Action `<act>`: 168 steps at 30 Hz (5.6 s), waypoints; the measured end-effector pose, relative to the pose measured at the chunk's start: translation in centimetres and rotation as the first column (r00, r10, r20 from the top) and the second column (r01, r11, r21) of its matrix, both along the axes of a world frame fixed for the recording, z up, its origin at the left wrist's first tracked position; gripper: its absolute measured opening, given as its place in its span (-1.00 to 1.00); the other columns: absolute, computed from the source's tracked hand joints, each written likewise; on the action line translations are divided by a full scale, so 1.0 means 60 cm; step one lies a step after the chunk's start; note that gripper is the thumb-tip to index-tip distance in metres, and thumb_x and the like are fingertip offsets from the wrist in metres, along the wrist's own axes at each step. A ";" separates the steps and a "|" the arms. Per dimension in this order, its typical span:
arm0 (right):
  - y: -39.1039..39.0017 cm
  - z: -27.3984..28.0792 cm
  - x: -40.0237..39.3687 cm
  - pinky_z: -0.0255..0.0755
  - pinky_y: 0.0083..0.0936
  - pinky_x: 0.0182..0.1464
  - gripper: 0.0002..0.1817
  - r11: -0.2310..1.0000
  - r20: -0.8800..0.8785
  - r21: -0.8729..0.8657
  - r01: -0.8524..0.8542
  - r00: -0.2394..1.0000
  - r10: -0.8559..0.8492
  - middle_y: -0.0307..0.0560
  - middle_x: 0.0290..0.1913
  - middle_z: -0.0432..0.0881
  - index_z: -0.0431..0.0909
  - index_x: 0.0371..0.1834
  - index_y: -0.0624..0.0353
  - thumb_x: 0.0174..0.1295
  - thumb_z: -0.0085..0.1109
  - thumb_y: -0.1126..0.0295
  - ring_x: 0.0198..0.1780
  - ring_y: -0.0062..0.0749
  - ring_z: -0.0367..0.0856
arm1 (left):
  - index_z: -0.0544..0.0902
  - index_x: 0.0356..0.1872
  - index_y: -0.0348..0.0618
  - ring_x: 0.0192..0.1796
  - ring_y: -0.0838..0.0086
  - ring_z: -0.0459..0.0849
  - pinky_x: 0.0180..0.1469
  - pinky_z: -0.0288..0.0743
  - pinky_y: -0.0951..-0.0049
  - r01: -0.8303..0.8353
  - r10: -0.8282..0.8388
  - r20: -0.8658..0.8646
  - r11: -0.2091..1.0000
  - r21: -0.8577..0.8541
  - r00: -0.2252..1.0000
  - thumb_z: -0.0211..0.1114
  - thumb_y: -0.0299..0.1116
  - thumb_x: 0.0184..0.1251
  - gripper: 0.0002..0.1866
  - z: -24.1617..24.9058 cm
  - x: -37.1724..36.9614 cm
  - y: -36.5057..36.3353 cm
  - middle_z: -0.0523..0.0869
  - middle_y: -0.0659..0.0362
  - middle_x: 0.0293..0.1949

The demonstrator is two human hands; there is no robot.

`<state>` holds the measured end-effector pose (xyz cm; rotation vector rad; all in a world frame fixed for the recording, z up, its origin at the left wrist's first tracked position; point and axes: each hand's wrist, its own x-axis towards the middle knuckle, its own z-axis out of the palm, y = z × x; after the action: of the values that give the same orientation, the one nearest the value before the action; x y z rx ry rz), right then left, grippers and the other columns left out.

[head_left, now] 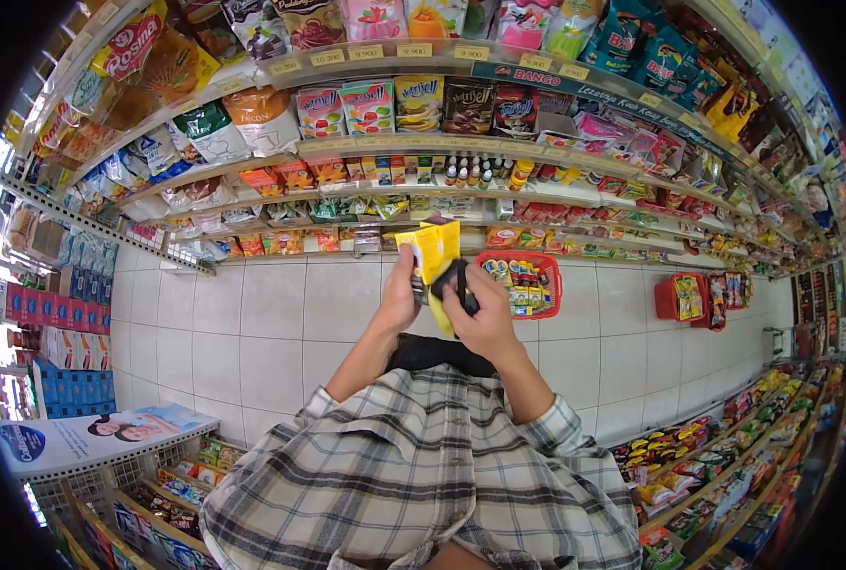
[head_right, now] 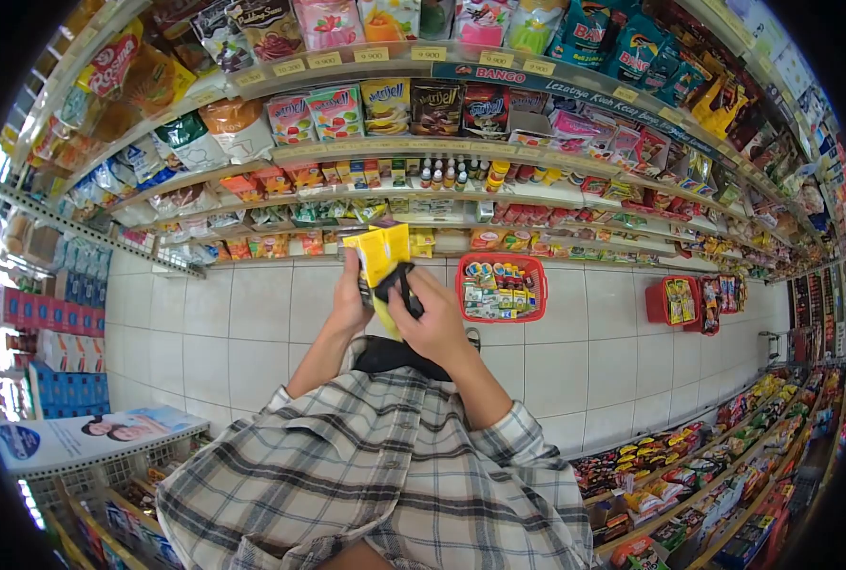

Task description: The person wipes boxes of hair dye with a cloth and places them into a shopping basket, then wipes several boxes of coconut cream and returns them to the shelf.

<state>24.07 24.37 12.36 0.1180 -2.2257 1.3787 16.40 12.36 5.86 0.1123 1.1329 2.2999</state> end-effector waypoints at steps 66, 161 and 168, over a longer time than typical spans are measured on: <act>0.005 0.002 -0.029 0.39 -0.28 -0.39 -0.78 0.892 -0.071 0.331 0.307 0.951 -0.301 -0.03 -0.39 0.50 0.51 -0.39 0.25 0.21 0.27 0.32 -0.38 -0.10 0.52 | 0.47 0.14 -0.04 -0.07 0.37 0.71 -0.07 0.64 0.30 0.198 -0.297 0.469 0.948 0.249 0.832 -0.21 0.28 0.47 -0.36 -0.029 0.051 0.010 0.69 0.12 -0.09; 0.135 -0.424 -0.515 0.38 -0.34 0.20 0.09 0.988 0.807 -0.082 0.135 0.591 -0.014 0.31 0.21 0.50 0.02 0.51 0.25 -0.05 0.47 0.14 0.20 -0.03 0.54 | 0.51 -0.12 -0.11 -0.36 0.33 0.66 -0.29 0.64 0.33 -0.729 0.649 0.686 0.636 -0.252 0.330 -0.06 0.28 0.41 -0.41 -0.316 0.137 -0.264 0.66 0.06 -0.29; 0.154 -0.403 -0.483 0.47 -0.34 -0.05 -0.30 0.992 0.811 0.052 -0.113 0.584 0.024 0.20 -0.18 0.68 0.53 0.12 0.25 0.11 0.28 -0.14 -0.14 -0.06 0.67 | 0.49 0.01 -0.10 -0.31 0.32 0.69 -0.28 0.65 0.37 -0.570 0.642 0.503 0.760 -0.312 0.579 -0.11 0.28 0.43 -0.39 -0.230 -0.007 -0.214 0.67 0.05 -0.21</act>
<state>-4.89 33.64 -11.82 -0.5209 -3.0632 1.5548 16.01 -0.48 -7.93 -1.1504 1.0494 2.5193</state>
